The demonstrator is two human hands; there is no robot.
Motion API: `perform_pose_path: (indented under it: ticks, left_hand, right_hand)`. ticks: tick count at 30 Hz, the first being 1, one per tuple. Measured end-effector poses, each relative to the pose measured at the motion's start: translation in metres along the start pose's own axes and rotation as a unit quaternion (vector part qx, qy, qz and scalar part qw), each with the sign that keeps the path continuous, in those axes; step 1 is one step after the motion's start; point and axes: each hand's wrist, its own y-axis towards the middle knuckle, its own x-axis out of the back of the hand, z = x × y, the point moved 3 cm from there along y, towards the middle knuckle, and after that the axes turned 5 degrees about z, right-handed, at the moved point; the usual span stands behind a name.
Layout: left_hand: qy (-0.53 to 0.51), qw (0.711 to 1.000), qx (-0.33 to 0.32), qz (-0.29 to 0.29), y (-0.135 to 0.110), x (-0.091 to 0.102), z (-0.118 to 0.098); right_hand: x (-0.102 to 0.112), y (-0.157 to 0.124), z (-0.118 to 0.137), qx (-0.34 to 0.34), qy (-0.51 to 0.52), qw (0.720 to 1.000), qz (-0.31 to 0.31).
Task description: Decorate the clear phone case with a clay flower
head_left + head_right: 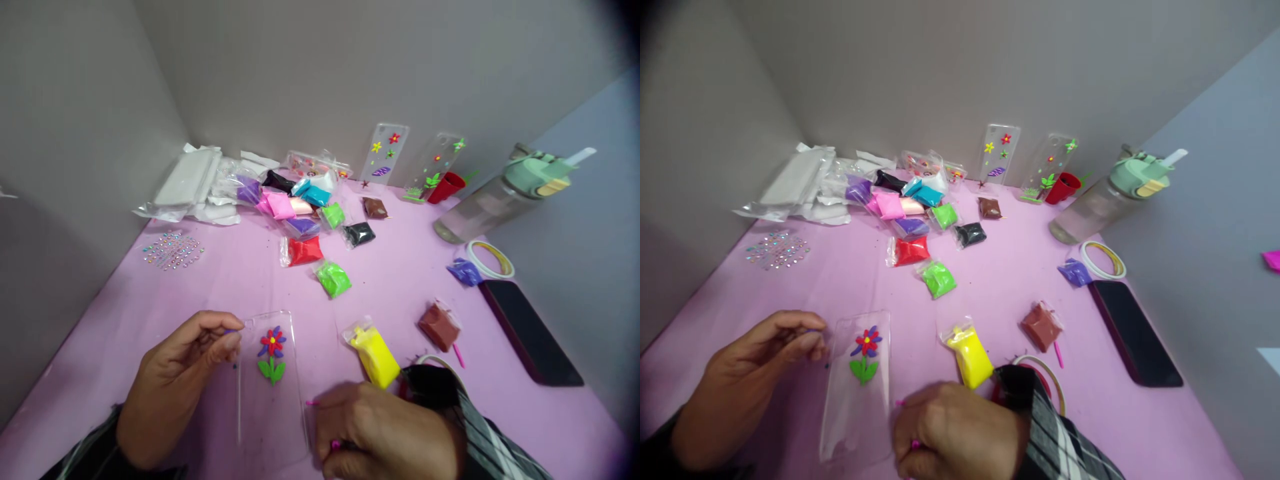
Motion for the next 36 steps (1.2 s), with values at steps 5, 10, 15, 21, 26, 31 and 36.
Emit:
perform_pose_path:
  ticks: [5,10,15,21,26,31,36]
  left_hand:
    - [0.06,0.997,-0.029,0.037,-0.002,0.001,-0.002]
    - [0.067,0.997,-0.043,0.02,0.0,0.001,-0.006]
    - [-0.011,1.0,-0.001,0.005,0.002,-0.004,-0.004]
    - [-0.053,0.999,0.009,0.004,0.002,-0.005,-0.005]
    - [0.045,0.998,-0.028,0.043,0.001,0.0,-0.005]
    - [0.077,0.996,-0.013,0.045,-0.002,0.004,0.004]
    - [0.058,0.997,-0.027,0.038,0.0,0.001,-0.003]
  right_hand:
    - [0.0,-0.001,0.001,-0.005,0.001,1.0,0.0]
    - [0.001,-0.002,0.001,0.0,0.0,1.0,-0.002]
    - [0.0,-0.001,0.001,0.006,0.0,1.0,0.001]
    - [0.001,-0.002,0.0,0.001,-0.009,1.0,-0.006]
    - [0.001,-0.002,0.001,0.001,-0.009,1.0,-0.001]
    - [0.002,-0.002,0.002,-0.002,-0.014,1.0,0.003]
    - [0.001,-0.002,0.001,0.0,-0.008,1.0,0.003]
